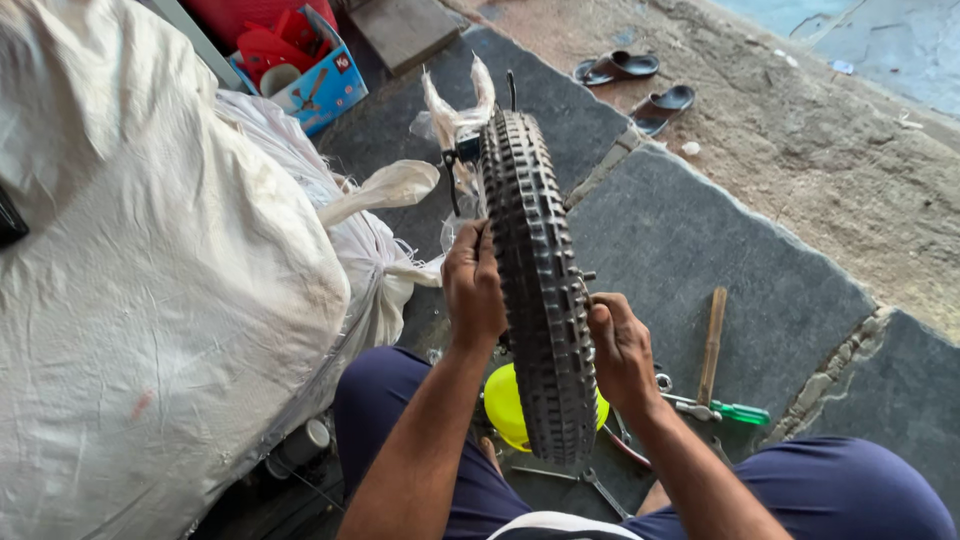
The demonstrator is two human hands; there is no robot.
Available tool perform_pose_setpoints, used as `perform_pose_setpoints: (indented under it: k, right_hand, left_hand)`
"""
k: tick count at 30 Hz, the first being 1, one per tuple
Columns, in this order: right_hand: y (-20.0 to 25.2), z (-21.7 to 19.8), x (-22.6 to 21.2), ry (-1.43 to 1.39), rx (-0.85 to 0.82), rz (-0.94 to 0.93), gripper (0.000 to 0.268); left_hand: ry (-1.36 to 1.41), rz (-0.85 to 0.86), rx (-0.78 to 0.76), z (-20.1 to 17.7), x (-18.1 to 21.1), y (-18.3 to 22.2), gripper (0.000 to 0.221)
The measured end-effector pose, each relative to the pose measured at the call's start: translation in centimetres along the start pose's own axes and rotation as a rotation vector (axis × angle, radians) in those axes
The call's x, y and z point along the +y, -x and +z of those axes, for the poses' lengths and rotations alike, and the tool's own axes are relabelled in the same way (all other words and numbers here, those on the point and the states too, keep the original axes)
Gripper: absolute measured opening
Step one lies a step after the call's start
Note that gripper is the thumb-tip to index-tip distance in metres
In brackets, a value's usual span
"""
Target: The person repairs a small bicycle by spinning the front wheel and using a wrench to tighten nuts on the axle and brake assembly.
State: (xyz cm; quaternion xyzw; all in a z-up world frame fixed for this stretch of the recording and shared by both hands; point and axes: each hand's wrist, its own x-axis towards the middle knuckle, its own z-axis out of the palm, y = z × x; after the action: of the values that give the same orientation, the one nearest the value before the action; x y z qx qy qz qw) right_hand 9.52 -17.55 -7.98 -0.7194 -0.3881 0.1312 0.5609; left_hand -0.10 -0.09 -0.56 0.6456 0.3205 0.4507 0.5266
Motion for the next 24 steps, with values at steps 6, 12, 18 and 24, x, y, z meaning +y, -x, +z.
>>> perform_pose_setpoints:
  k: [6,12,18,24]
  right_hand:
    - [-1.2,0.8,0.7,0.072,-0.011,0.127,0.063]
    - [-1.5,-2.8,-1.4,-0.088,-0.265,0.590,0.060]
    - [-0.2,-3.2,-1.5,-0.513,-0.258,0.544,0.057]
    - [1.3,-2.1,1.9,-0.351,-0.008,0.280,0.027]
  left_hand:
    - [0.012,0.028,0.004,0.3,0.0,0.0,0.026]
    - [0.013,0.072,0.006,0.6,0.0,0.2,0.027]
    - [-0.025,0.003,0.049,0.2,0.7,0.1,0.026]
    - [0.028,0.037,0.026,0.4,0.3,0.3,0.024]
